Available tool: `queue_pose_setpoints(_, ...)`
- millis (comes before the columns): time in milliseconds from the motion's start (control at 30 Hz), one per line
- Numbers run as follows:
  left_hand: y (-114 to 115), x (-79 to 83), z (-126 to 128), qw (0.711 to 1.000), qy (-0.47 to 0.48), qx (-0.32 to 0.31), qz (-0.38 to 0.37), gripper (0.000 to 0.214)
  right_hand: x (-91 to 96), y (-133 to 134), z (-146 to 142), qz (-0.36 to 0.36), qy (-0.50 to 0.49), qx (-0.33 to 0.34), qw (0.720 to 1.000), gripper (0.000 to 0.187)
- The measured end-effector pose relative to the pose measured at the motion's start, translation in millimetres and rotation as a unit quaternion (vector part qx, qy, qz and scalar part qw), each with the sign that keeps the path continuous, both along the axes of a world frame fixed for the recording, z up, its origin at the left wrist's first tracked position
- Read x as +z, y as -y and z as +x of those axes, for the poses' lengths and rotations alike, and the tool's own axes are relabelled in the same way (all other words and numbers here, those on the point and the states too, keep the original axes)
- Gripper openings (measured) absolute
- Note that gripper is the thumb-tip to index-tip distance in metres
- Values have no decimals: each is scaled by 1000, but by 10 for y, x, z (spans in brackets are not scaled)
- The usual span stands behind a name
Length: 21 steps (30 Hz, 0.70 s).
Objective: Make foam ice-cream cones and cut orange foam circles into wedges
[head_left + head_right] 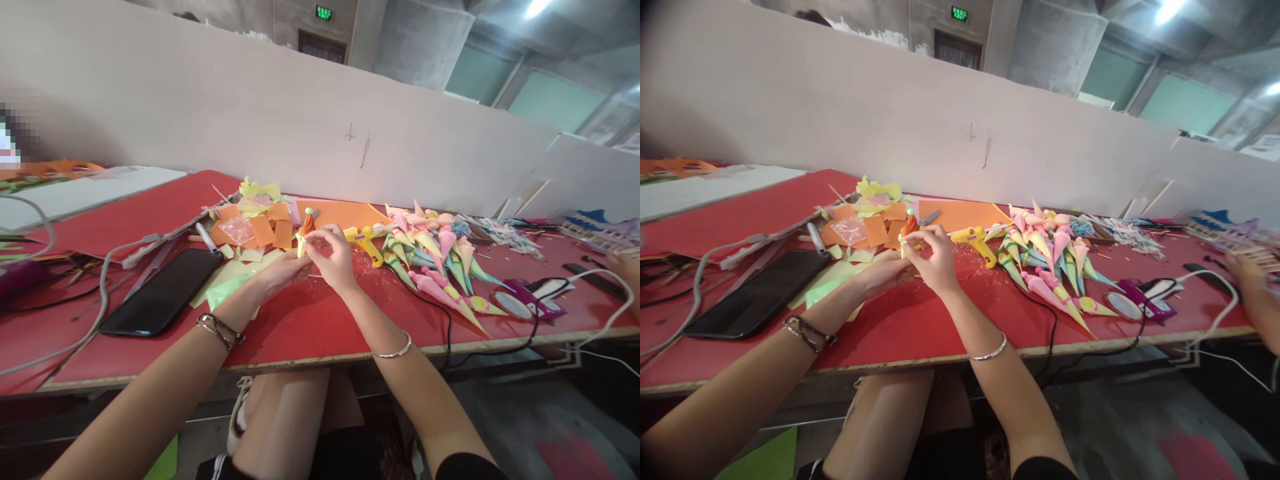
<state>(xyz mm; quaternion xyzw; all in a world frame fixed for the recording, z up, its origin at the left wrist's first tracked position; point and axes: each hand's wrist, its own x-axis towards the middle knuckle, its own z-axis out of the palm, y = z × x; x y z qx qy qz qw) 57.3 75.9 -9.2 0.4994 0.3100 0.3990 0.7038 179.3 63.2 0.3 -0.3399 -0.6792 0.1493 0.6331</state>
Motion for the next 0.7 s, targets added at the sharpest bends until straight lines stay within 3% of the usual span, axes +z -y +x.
queue_pose_setpoints(200,7,-4,-9,999,-25,-25,37,42,-7,-9,1,1,-9,3,1000,3)
queue_pose_setpoints(367,-14,26,-22,998,41,-38,7,40,-3,-8,12,-3,-18,-10,1000,7)
queue_pose_setpoints(700,-27,92,-12,992,117,30,-35,38,-48,-47,12,-38,32,7,999,13)
